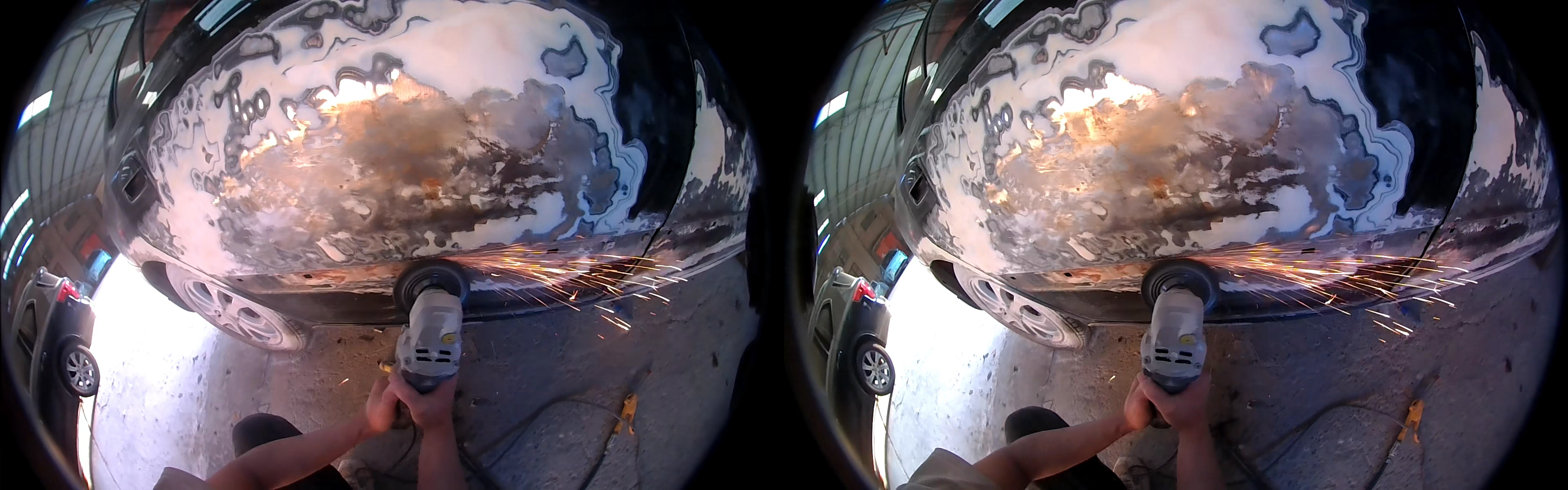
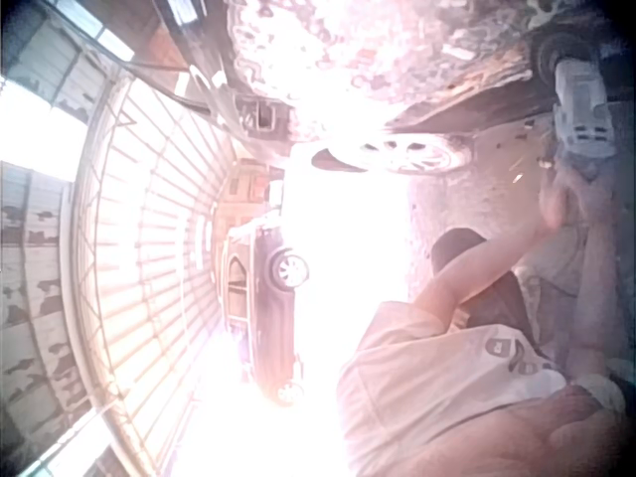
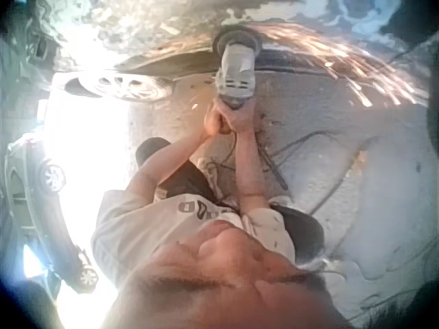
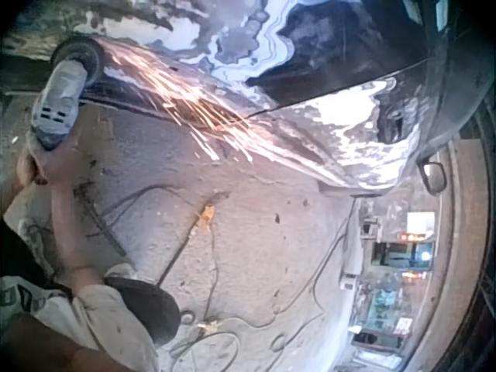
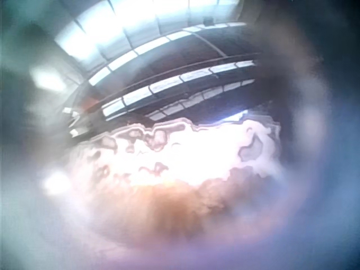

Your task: The person uses an angle grinder to remove paint and rust from the side panel of a car. The operator moves the tool along the lower edge of the door, generating sparks as the surface is stripped down to bare metal.

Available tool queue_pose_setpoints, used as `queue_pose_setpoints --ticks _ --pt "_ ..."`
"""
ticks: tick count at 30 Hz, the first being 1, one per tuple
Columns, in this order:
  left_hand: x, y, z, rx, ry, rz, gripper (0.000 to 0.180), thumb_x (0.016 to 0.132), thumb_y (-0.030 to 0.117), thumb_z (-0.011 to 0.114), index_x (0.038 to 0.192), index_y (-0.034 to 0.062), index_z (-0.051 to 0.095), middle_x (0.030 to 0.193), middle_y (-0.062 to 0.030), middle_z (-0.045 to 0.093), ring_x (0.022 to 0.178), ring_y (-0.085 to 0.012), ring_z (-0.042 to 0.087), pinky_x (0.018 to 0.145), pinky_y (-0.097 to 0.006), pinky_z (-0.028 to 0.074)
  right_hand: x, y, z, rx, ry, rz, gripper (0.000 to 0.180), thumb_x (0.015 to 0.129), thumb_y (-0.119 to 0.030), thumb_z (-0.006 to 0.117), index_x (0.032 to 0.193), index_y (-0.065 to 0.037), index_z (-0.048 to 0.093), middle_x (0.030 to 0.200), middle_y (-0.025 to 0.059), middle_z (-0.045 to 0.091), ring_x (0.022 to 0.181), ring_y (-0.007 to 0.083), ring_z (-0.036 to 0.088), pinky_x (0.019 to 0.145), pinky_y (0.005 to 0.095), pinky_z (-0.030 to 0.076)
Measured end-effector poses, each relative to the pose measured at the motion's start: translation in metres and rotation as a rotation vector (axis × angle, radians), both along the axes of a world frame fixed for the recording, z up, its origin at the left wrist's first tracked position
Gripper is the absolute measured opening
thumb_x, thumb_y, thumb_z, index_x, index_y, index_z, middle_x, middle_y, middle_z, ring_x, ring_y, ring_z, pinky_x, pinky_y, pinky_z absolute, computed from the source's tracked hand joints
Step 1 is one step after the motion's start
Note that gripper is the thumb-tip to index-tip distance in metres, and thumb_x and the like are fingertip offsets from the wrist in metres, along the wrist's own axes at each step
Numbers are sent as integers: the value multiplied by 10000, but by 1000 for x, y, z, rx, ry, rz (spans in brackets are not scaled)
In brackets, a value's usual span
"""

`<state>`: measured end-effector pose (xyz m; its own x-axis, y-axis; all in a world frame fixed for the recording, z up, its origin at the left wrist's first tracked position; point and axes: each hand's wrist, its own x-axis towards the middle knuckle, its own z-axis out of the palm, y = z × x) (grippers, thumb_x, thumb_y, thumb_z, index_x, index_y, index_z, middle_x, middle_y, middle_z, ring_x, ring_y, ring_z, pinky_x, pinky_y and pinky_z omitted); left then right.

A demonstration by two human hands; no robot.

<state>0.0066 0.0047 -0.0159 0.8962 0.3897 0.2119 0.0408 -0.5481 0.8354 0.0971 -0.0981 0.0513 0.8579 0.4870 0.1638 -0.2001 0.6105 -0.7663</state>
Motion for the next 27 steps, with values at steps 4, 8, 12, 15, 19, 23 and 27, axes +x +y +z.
queue_pose_setpoints --ticks 4,8,12,15,19,23,27 --pt "-10 10 -39 232 -167 43 219 833 165 494 1015 58 555 1066 -203 540 916 -380 520 750 -433 435 -1 2 -1 -58 -104 79 304 639 -105 769 902 -23 641 844 59 671 744 131 643 693 292 517" --pt "-4 7 -11 201 -100 -29 242 855 188 455 1012 38 559 1046 -196 558 912 -370 539 760 -424 442 -2 5 -4 29 -15 84 304 641 -114 769 904 -27 643 842 56 674 751 129 645 696 290 517" --pt "1 -5 1 68 -192 50 306 886 221 384 1058 35 555 972 -173 583 914 -354 556 796 -399 445 -2 6 -9 -82 -111 102 304 638 -97 764 905 -23 640 836 59 670 749 137 645 693 295 517" --pt "3 -15 30 17 -151 29 336 896 234 359 1084 31 549 1001 -173 580 948 -343 555 819 -384 444 -4 7 -5 -62 -104 67 309 636 -94 764 907 -19 636 838 64 669 752 139 645 692 297 516" --pt "-7 8 -14 189 -75 13 340 896 229 366 1104 33 550 1060 -184 572 984 -334 548 836 -381 443 -5 6 -3 -49 -49 98 314 635 -87 762 913 -20 633 845 64 668 760 143 646 693 299 515" --pt "-9 3 -21 129 -160 73 339 896 225 378 1122 45 555 1094 -183 560 1013 -340 535 861 -395 433 -7 11 -8 -116 -132 57 311 636 -67 753 918 -25 631 842 58 664 752 146 643 692 298 514" --pt "-3 -2 16 31 -30 -49 356 884 228 406 1150 30 537 1135 -181 536 1056 -340 512 897 -394 413 -8 5 9 5 -38 17 303 640 -73 752 916 -29 635 834 54 666 747 142 644 689 295 514"
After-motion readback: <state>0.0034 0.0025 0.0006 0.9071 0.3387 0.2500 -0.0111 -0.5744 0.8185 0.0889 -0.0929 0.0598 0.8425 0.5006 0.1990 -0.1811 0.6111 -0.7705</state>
